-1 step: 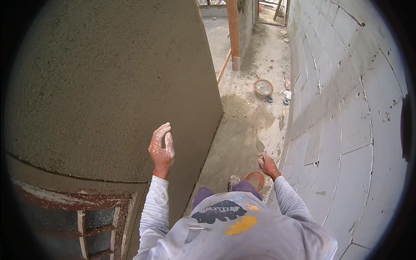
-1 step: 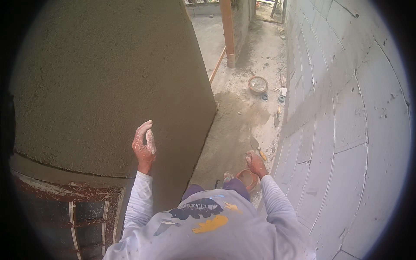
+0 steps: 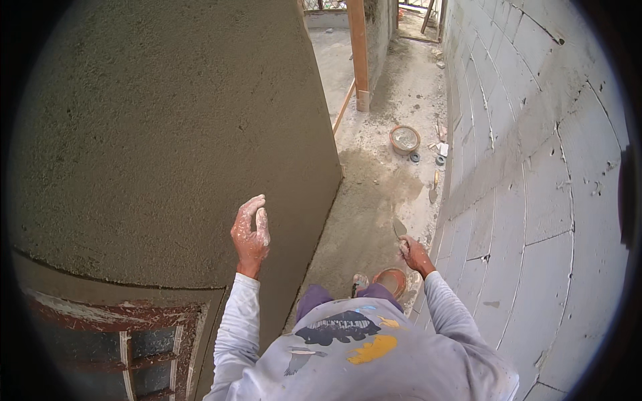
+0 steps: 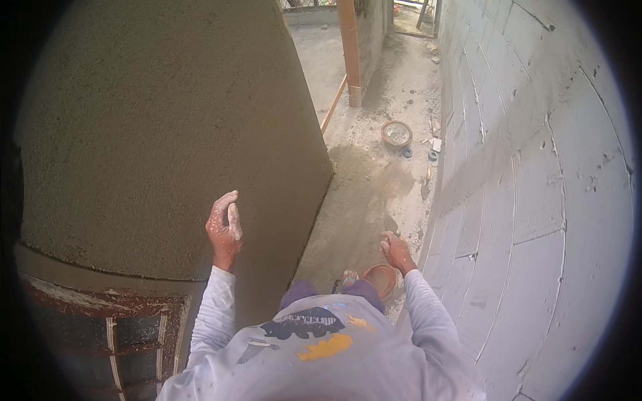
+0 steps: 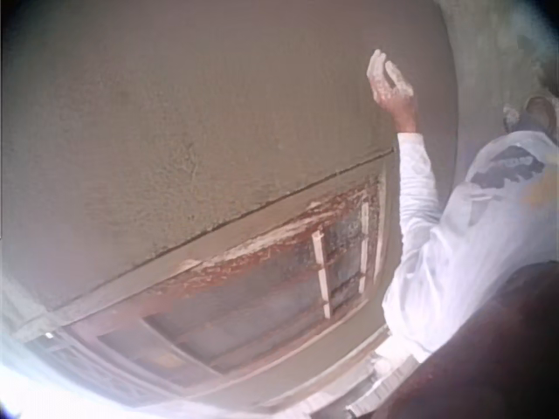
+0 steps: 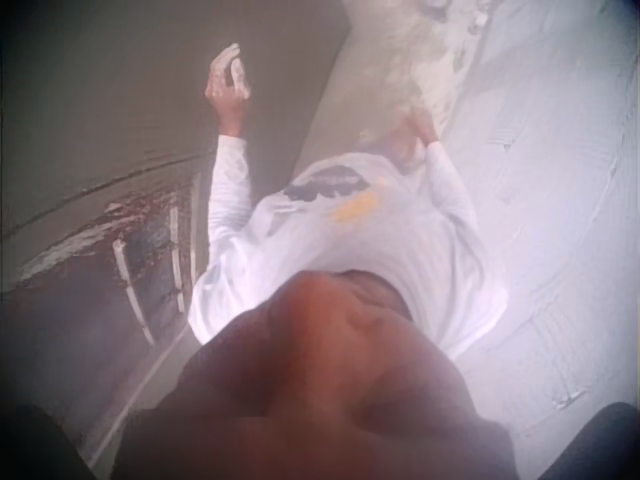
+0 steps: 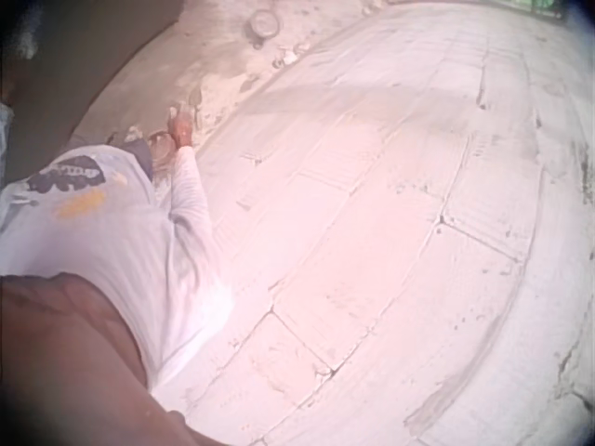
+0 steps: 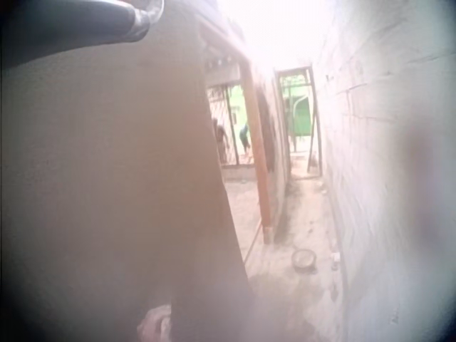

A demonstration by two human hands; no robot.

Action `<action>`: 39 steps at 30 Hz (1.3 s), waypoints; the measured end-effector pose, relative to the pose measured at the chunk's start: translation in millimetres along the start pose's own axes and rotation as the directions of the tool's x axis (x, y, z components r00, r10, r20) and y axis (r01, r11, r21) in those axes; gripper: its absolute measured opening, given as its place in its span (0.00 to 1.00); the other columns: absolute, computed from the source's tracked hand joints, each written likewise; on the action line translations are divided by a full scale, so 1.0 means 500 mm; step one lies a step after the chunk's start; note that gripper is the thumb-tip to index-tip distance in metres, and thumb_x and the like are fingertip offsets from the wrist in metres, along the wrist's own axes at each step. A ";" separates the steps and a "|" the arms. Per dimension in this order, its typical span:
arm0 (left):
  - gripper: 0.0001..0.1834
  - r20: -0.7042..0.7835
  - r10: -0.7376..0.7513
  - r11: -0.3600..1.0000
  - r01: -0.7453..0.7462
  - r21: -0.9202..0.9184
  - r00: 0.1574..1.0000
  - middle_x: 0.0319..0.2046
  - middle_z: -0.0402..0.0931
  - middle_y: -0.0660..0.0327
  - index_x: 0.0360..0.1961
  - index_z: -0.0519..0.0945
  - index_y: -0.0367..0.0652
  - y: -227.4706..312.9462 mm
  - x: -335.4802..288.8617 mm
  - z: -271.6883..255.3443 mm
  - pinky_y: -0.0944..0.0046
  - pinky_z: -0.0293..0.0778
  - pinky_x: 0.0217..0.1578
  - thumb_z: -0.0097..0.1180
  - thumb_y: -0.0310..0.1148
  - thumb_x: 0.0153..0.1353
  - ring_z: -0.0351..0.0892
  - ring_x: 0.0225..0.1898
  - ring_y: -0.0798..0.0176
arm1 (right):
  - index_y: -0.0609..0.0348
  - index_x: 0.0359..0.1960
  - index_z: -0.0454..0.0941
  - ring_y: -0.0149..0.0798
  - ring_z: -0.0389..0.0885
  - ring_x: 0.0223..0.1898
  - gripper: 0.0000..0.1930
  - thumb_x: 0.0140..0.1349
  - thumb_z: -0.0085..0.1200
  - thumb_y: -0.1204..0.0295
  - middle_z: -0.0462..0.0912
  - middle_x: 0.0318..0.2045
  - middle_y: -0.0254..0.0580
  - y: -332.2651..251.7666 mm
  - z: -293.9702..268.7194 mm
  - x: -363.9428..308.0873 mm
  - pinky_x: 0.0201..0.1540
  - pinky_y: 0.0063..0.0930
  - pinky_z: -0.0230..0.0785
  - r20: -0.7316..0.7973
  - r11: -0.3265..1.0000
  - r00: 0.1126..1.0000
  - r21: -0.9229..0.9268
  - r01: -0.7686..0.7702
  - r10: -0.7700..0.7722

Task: The person smooths wet plaster on a wall using a small tool, working along the edges of a window frame and a doorway. The person moves around the wall, applying the tool to create a clean line and even surface.

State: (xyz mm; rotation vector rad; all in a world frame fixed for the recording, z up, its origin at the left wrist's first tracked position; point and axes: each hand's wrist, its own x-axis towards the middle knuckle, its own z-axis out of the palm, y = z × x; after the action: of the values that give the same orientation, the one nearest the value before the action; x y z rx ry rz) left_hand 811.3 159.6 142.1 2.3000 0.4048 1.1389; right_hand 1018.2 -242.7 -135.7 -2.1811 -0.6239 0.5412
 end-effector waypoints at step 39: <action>0.44 -0.523 0.515 0.268 0.452 0.851 0.680 0.85 0.33 0.40 0.86 0.45 0.52 -0.034 0.816 0.534 0.26 0.32 0.80 0.42 0.60 0.79 0.29 0.86 0.32 | 0.56 0.47 0.87 0.41 0.88 0.39 0.10 0.66 0.69 0.78 0.87 0.40 0.41 -1.232 -0.731 1.367 0.41 0.34 0.81 -0.464 -0.343 -0.249 0.129 0.930 -0.850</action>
State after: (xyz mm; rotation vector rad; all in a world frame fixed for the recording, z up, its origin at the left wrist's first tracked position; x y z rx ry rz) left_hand 1268.7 282.0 259.6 2.5280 1.9315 2.3667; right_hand 1604.7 302.4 446.3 -0.5081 -1.6862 -0.4727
